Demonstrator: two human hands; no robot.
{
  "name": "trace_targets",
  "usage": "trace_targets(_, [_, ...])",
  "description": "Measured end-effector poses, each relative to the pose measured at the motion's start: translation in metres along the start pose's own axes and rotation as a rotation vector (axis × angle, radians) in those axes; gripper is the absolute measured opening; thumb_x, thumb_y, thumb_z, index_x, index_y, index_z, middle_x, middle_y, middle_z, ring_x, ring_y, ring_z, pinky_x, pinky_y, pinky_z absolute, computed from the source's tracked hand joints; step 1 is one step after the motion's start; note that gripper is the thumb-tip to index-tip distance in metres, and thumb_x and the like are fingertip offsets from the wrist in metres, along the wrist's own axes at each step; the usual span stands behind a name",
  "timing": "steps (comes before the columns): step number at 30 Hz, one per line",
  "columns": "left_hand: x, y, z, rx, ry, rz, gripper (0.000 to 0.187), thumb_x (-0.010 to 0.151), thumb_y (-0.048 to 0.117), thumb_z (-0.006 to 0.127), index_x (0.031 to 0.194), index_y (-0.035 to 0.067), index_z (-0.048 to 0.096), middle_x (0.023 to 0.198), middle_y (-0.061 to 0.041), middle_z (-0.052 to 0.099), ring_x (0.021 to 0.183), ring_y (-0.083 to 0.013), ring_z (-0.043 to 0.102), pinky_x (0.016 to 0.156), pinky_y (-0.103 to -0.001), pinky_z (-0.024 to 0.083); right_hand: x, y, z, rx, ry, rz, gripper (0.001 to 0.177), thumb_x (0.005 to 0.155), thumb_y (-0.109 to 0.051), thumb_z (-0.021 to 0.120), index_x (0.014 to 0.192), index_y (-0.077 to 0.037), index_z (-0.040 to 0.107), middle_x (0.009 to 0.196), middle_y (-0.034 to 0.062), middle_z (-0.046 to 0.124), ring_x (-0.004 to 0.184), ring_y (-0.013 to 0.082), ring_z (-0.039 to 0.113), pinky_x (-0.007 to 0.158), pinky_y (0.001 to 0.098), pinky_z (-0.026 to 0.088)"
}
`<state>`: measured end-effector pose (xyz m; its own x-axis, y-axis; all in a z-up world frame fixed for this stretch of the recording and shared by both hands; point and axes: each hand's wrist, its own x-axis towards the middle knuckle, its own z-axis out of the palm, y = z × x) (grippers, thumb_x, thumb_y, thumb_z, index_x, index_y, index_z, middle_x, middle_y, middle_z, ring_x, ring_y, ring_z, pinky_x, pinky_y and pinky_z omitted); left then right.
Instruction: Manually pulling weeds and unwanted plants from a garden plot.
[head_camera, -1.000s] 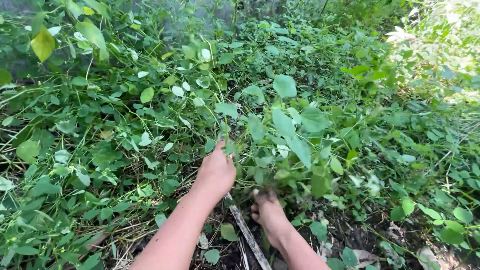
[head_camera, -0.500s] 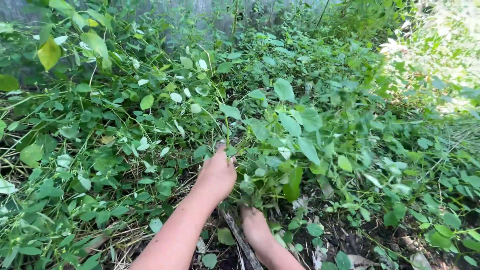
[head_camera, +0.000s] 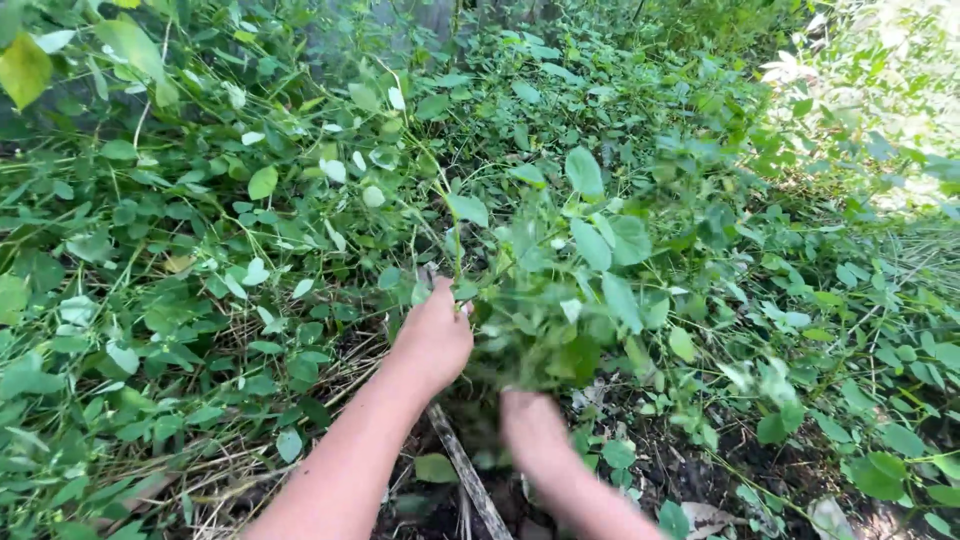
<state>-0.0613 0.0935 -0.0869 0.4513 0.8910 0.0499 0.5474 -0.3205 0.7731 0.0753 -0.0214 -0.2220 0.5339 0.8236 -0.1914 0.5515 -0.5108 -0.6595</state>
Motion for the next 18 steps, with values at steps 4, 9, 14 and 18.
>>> trace_targets(4, [0.002,0.011,0.016,-0.051,-0.059,-0.024,0.040,0.096,0.019,0.052,0.135,0.011,0.052,0.115,-0.025,0.069,0.113,-0.0433,0.066,0.097,-0.051,0.051,0.052,0.042,-0.130,-0.657,0.207,-0.646,0.018,0.088,-0.016,0.050,0.095,-0.008,0.064,0.083,0.0113,0.065,0.077,0.0279,0.065,0.069,0.0428,0.055])
trace_targets(9, [-0.004,0.080,0.040,-0.390,-0.239,-0.005,0.044,0.096,0.035,0.056,0.132,0.011,0.057,0.101,-0.020,0.075,0.073,-0.0272,0.069,0.068,-0.041,0.057,-0.050,-0.047,-0.218,0.238,-0.008,0.061,0.038,0.104,-0.037,0.053,0.103,0.000,0.061,0.081,0.0088,0.057,0.075,0.0246,0.052,0.068,0.0441,0.044])
trace_targets(14, [-0.033,0.123,0.030,-0.363,-0.378,-0.093,0.071,0.084,0.062,0.060,0.136,0.014,0.059,0.106,-0.009,0.074,0.065,-0.0196,0.062,0.058,-0.037,0.052,-0.065,-0.035,-0.204,0.186,0.122,-0.218,0.048,0.093,-0.022,0.064,0.133,-0.004,0.044,0.109,0.0124,0.072,0.098,0.0216,0.072,0.091,0.0371,0.055])
trace_targets(18, [-0.009,0.079,0.049,-0.387,-0.466,-0.026,0.087,0.076,0.076,0.060,0.138,0.015,0.066,0.123,-0.009,0.076,0.087,-0.0201,0.072,0.067,-0.039,0.058,-0.080,-0.060,-0.190,0.207,0.006,-0.542,0.039,0.095,-0.018,0.064,0.126,0.002,0.054,0.120,0.0129,0.072,0.115,0.0207,0.068,0.101,0.0352,0.051])
